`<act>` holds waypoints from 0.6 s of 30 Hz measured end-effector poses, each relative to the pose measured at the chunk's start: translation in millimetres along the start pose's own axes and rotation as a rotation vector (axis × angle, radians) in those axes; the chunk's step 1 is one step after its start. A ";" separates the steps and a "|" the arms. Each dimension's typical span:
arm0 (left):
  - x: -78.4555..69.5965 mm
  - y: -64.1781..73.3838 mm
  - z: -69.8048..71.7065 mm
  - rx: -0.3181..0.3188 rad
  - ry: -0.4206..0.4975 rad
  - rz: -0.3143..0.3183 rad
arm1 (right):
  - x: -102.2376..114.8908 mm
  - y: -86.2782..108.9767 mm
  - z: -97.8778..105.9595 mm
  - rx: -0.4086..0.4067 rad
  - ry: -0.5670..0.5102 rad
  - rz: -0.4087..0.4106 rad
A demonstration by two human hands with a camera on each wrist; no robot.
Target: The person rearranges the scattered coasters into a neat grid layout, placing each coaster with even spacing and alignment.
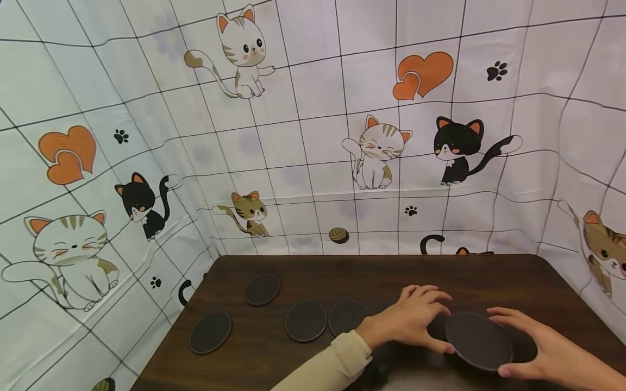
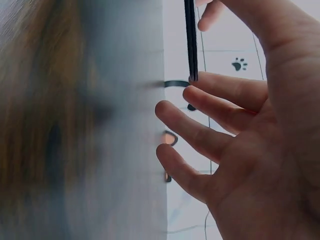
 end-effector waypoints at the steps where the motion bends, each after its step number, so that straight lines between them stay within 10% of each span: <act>1: 1.5 3.4 2.3 -0.011 -0.002 0.000 | 2.5 -1.8 -0.5 0.005 -0.001 -0.002; 18: 13.6 46.4 17.5 -0.047 -0.006 0.010 | 32.1 -21.9 -12.3 0.039 0.001 -0.013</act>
Point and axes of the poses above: each hand's wrist, its own y-axis away from the middle knuckle, its own z-axis out of the back of the hand, x = y × z, the point moved 10 cm from there along -y, towards the middle knuckle, and after that the axes turned 5 degrees about -z, right-handed, at the moved point
